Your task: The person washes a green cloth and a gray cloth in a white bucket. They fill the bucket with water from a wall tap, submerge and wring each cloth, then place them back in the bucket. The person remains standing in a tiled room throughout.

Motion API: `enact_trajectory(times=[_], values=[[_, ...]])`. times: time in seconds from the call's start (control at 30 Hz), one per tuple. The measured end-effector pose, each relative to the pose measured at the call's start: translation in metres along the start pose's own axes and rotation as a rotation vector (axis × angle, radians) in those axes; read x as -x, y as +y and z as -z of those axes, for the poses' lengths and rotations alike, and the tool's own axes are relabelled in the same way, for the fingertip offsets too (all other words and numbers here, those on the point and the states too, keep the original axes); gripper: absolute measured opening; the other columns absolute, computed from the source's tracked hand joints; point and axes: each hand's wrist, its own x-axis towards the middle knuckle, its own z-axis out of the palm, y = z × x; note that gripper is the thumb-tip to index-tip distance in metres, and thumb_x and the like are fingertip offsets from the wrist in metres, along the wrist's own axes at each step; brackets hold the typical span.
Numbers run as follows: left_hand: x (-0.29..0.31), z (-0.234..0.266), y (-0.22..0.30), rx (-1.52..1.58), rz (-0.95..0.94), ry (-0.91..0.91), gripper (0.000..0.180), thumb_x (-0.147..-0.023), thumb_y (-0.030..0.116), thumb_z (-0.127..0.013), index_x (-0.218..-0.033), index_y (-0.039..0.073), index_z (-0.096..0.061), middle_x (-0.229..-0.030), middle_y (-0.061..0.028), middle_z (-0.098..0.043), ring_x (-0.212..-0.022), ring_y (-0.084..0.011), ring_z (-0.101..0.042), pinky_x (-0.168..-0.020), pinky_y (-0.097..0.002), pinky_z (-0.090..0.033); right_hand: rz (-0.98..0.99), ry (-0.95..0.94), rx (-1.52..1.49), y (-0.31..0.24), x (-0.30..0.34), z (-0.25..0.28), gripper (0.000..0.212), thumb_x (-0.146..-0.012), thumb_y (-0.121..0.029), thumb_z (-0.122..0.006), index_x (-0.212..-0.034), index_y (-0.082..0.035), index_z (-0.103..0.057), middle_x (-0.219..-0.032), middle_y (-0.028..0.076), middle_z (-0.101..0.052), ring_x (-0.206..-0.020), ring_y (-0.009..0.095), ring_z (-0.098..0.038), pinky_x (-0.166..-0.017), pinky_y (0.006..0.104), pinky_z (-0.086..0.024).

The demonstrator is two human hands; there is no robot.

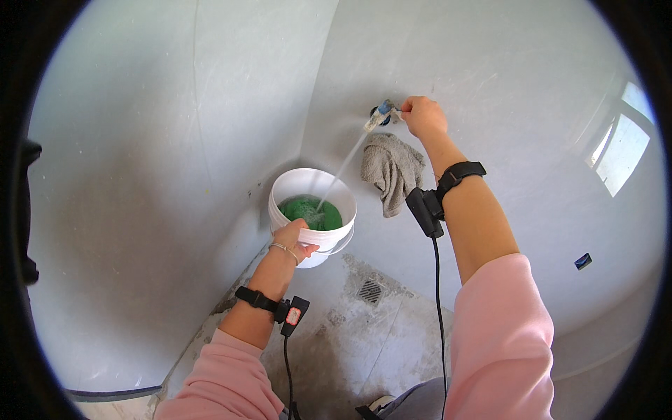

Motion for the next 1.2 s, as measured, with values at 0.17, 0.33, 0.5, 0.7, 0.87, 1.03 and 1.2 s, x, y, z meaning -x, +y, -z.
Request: enact_trajectory(times=[0.17, 0.33, 0.5, 0.7, 0.87, 1.03, 1.2], values=[[0.011, -0.006, 0.006, 0.021, -0.041, -0.012, 0.060, -0.067, 0.002, -0.058, -0.121, 0.003, -0.034, -0.122, -0.0231, -0.039, -0.104, -0.0439, -0.047, -0.071, -0.0576, -0.050, -0.001, 0.013, 0.013, -0.001, 0.001, -0.001, 0.014, -0.077, -0.022, -0.067, -0.090, -0.017, -0.067, -0.090, 0.005, -0.067, -0.088, 0.024, -0.063, -0.074, 0.0369, -0.050], [0.015, -0.009, 0.010, 0.029, -0.034, -0.030, 0.059, -0.067, 0.000, -0.058, -0.120, 0.005, -0.035, -0.121, -0.0212, -0.039, -0.104, -0.0430, -0.047, -0.075, -0.0584, -0.049, -0.004, 0.019, 0.016, -0.001, 0.003, -0.001, 0.015, -0.077, -0.023, -0.067, -0.091, -0.018, -0.067, -0.092, 0.005, -0.066, -0.090, 0.025, -0.062, -0.076, 0.0371, -0.050], [0.014, -0.009, 0.010, 0.044, -0.031, -0.024, 0.059, -0.067, -0.001, -0.058, -0.120, 0.005, -0.035, -0.123, -0.0207, -0.038, -0.107, -0.0430, -0.046, -0.077, -0.0599, -0.047, -0.004, 0.018, 0.011, 0.000, 0.001, -0.002, 0.015, -0.079, -0.022, -0.065, -0.093, -0.018, -0.067, -0.093, 0.006, -0.066, -0.090, 0.025, -0.062, -0.076, 0.0372, -0.050], [0.008, -0.004, 0.006, 0.035, -0.014, 0.002, 0.059, -0.067, 0.000, -0.058, -0.121, 0.004, -0.036, -0.126, -0.0216, -0.036, -0.107, -0.0430, -0.045, -0.076, -0.0608, -0.046, 0.059, 0.087, 0.014, 0.002, 0.002, -0.005, 0.013, -0.080, -0.016, -0.063, -0.090, -0.009, -0.065, -0.075, 0.004, -0.067, -0.060, 0.012, -0.064, -0.061, 0.0292, -0.050], [-0.008, 0.005, -0.004, -0.011, 0.002, 0.040, 0.056, -0.067, 0.003, -0.058, -0.120, 0.002, -0.037, -0.123, -0.0233, -0.039, -0.106, -0.0453, -0.044, -0.075, -0.0610, -0.047, -0.008, 0.027, -0.029, 0.003, 0.000, -0.004, 0.015, -0.079, -0.020, -0.064, -0.092, -0.016, -0.067, -0.092, 0.007, -0.067, -0.088, 0.025, -0.062, -0.074, 0.0373, -0.051], [-0.026, 0.019, -0.008, -0.047, 0.113, -0.060, 0.078, -0.067, 0.003, -0.060, -0.129, 0.009, -0.013, -0.127, -0.0203, -0.034, -0.109, -0.0410, -0.044, -0.081, -0.0610, -0.045, 0.097, 0.078, -0.006, 0.005, 0.000, -0.006, 0.013, -0.079, -0.016, -0.063, -0.090, -0.008, -0.065, -0.072, 0.004, -0.066, -0.058, 0.013, -0.062, -0.059, 0.0296, -0.050], [-0.031, 0.028, -0.006, -0.027, 0.186, -0.085, 0.088, -0.065, 0.000, -0.060, -0.134, 0.014, -0.005, -0.130, -0.0161, -0.032, -0.113, -0.0386, -0.044, -0.086, -0.0634, -0.042, 0.068, 0.059, 0.019, 0.005, -0.001, -0.006, 0.014, -0.080, -0.017, -0.063, -0.090, -0.008, -0.065, -0.072, 0.004, -0.066, -0.058, 0.013, -0.062, -0.060, 0.0301, -0.050]])
